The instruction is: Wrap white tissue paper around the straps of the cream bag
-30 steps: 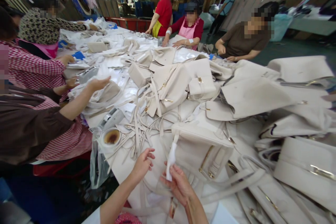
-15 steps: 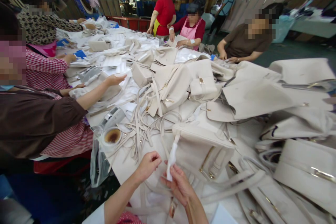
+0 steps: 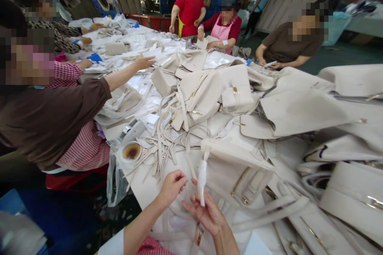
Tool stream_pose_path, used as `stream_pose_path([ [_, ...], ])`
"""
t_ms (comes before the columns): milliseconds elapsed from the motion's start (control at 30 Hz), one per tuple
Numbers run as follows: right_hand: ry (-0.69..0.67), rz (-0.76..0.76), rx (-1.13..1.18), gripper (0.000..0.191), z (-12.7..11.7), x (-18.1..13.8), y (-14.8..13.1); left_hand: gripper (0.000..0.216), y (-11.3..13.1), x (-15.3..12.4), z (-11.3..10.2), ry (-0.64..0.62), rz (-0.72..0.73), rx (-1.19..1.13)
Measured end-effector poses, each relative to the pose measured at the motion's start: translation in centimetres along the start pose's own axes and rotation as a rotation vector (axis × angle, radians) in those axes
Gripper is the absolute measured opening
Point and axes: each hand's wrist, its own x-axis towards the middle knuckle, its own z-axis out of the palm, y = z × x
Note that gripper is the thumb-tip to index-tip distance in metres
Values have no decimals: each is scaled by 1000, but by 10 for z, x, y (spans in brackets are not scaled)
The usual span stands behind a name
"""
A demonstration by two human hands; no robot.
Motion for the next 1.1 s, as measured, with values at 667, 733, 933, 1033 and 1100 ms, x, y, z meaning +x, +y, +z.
stream_pose_path([
  [667,-13,-13,66,75,7,-2,2,26,-13,-18,-22,93,906,691],
  [733,-12,-4,56,69,8,-3,4,25,-16,-20,-25,69,935,713],
  [933,40,-25,-87,47,16,-1,0,13,-6,-17,-18,60,332,145],
  [1033,89,-36,-195,42,24,2,-4,10,-8,-13,-15,36,171,6],
  [1100,122,-46,-231,40,28,3,-4,11,-12,-12,-14,21,145,-4],
])
